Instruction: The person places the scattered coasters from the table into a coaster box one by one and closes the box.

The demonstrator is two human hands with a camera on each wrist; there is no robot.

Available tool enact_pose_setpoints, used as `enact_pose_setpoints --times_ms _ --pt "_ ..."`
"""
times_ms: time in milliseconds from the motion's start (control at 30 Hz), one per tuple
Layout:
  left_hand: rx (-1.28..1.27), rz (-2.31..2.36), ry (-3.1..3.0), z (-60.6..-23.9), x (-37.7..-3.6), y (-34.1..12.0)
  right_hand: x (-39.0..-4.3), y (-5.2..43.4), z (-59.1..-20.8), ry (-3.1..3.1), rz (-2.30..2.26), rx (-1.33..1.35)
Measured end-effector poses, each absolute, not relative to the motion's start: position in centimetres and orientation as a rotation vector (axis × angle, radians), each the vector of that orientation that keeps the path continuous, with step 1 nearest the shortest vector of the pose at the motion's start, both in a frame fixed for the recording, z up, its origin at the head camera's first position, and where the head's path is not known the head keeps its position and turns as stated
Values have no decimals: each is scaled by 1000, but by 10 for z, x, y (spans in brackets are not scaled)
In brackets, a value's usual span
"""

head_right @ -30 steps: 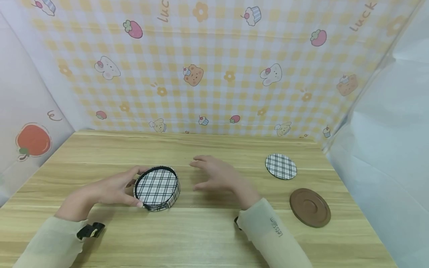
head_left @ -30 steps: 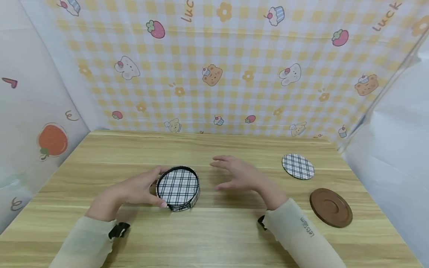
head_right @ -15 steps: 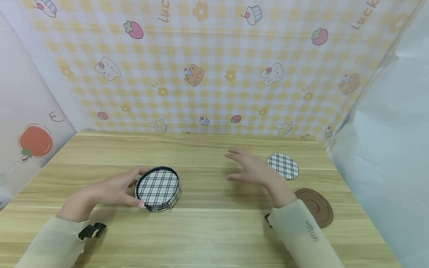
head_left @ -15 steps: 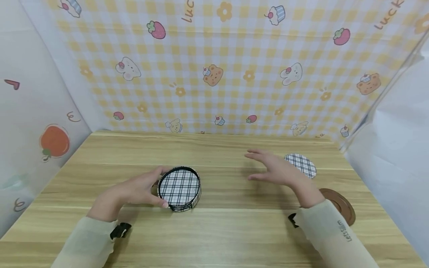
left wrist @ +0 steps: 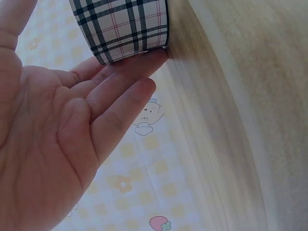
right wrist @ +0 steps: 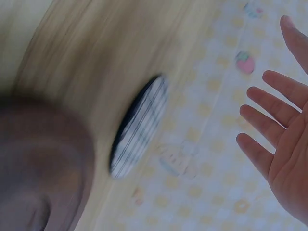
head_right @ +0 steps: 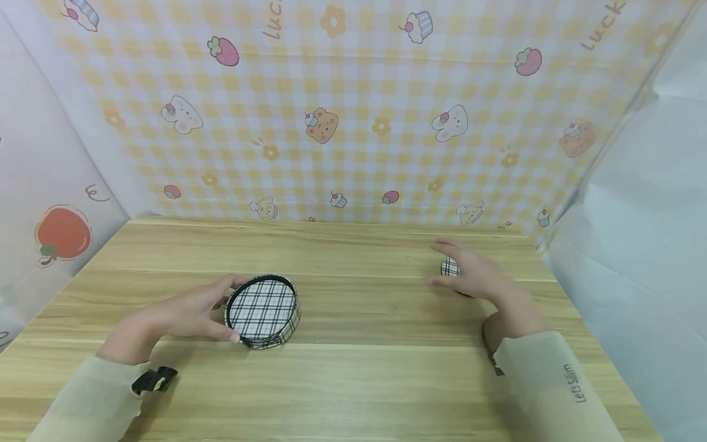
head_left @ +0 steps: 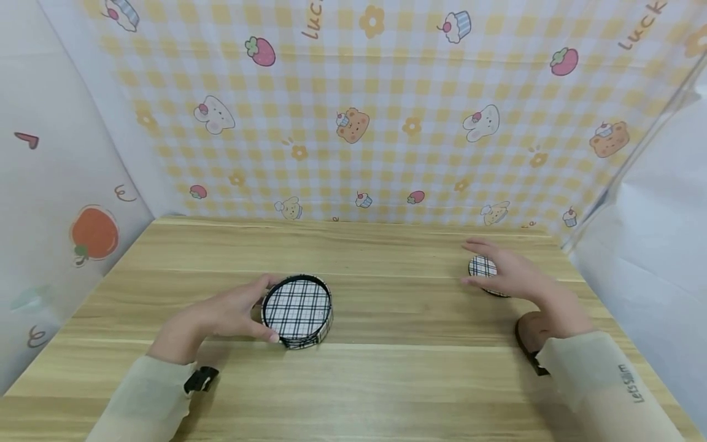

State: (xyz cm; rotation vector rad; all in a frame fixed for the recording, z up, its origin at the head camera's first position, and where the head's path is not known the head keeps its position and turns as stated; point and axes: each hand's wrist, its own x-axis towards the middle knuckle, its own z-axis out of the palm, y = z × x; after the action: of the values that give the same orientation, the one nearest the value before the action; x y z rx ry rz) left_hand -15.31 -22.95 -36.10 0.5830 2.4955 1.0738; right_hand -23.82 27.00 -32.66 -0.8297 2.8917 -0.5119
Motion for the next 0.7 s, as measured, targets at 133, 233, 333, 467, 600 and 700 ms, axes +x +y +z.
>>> enact_pose_setpoints --times_ms 133,233,333,467,600,700 --pt "596 1074 2498 -361 -153 -230 -244 285 -327 2895 -486 -797" --pt "612 1062 2508 -361 -153 -230 -247 293 -326 2881 -461 -769" --pt "624 1055 2517 -362 -153 -230 -250 300 -325 2864 -453 -749" --pt "626 1063 2513 -361 -152 -231 -257 308 -325 2847 -431 -715" --pt "628 1057 2517 -360 -151 -230 -264 316 -330 2829 -424 -673" --pt "637 1060 2517 -360 -151 -229 -268 321 -336 2806 -445 -640"
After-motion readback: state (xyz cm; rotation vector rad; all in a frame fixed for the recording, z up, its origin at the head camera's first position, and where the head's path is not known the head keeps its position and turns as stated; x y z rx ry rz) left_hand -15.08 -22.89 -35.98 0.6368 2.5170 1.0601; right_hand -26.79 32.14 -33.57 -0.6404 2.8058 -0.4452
